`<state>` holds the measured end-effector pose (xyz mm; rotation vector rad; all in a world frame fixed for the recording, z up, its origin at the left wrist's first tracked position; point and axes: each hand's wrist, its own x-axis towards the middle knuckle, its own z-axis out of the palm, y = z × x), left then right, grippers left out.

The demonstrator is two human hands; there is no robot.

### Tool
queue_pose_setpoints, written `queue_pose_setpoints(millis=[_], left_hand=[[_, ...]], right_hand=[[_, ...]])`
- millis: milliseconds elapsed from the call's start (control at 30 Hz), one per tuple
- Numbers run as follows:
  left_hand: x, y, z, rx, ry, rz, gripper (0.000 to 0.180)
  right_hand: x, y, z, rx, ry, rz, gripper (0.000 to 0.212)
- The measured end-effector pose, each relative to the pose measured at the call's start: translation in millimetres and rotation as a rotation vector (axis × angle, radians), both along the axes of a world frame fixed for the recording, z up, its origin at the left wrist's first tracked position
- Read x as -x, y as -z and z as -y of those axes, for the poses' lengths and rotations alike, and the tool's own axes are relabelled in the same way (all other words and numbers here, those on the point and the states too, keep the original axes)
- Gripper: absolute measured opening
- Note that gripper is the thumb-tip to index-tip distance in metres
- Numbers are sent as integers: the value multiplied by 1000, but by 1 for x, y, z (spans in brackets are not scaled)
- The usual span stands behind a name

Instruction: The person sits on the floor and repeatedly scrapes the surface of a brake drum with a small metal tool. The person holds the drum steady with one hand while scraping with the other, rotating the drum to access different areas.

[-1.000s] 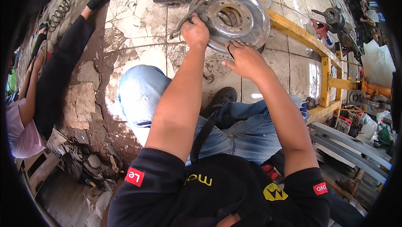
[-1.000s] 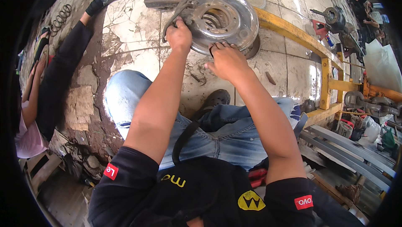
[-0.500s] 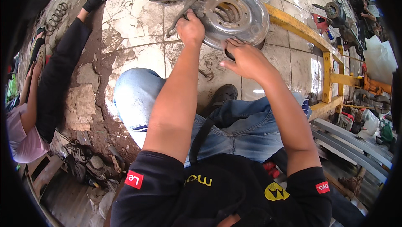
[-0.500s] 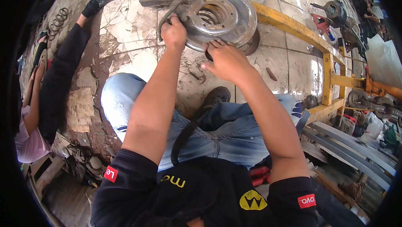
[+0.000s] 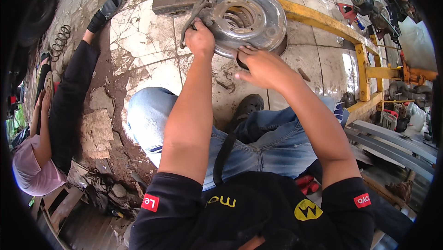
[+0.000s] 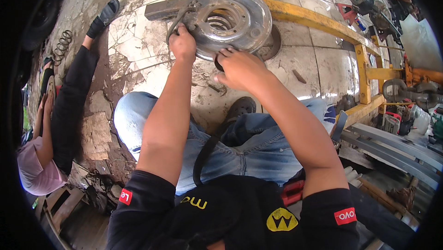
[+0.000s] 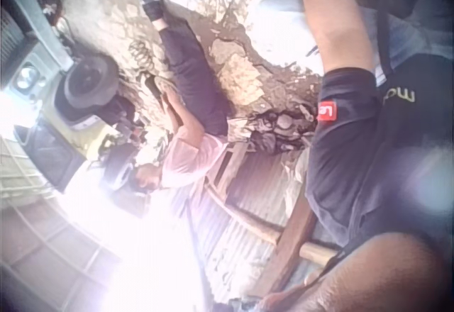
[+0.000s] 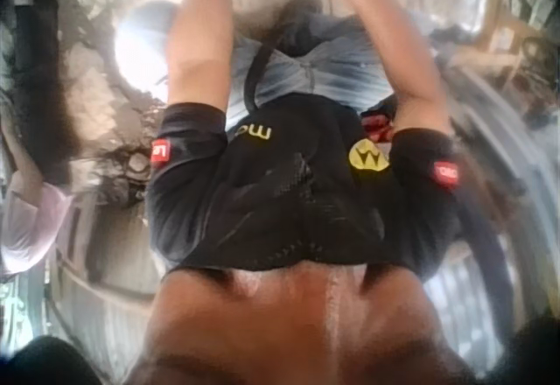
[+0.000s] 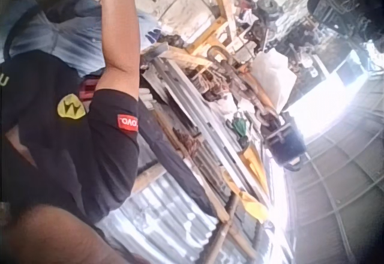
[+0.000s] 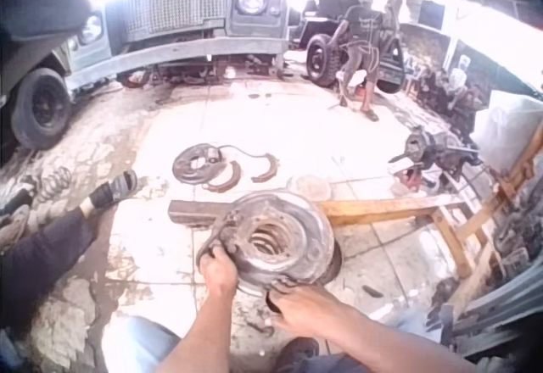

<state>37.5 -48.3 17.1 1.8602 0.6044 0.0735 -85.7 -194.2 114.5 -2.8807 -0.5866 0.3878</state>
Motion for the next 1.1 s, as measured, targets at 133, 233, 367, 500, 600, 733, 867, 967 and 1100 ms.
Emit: queue_pose_setpoints(millis=[133,233,367,500,600,733,867,967,1100], left_hand=[[1,-8,5,-7,2,-41,64],[4,-7,3,-63,9,-33,65],[4,-2,1,-104,19,-25,65],[9,-8,2,-69,26,-27,65],[10,-9,1,-80,19,-15,68],[9,-14,4,-50,47,-77,68],[10,-19,5,13,25,-57,68],[12,-8,1,-29,-4,6,63],[14,-14,3,15,12,-11,64]], right_hand=[[-12,-7,-6,13,59,-114,66],[-12,6,-9,57,34,-72,66],[5,5,1,22,48,-2,69],[-12,-8,-19,179,127,-104,70],[2,0,-4,127,74,7,69],[-3,6,-10,250,142,-35,66],[-27,-14,11,46,148,-318,58],[-31,-71,9,-3,360,-493,51],[-28,-73,20,85,317,-285,49]])
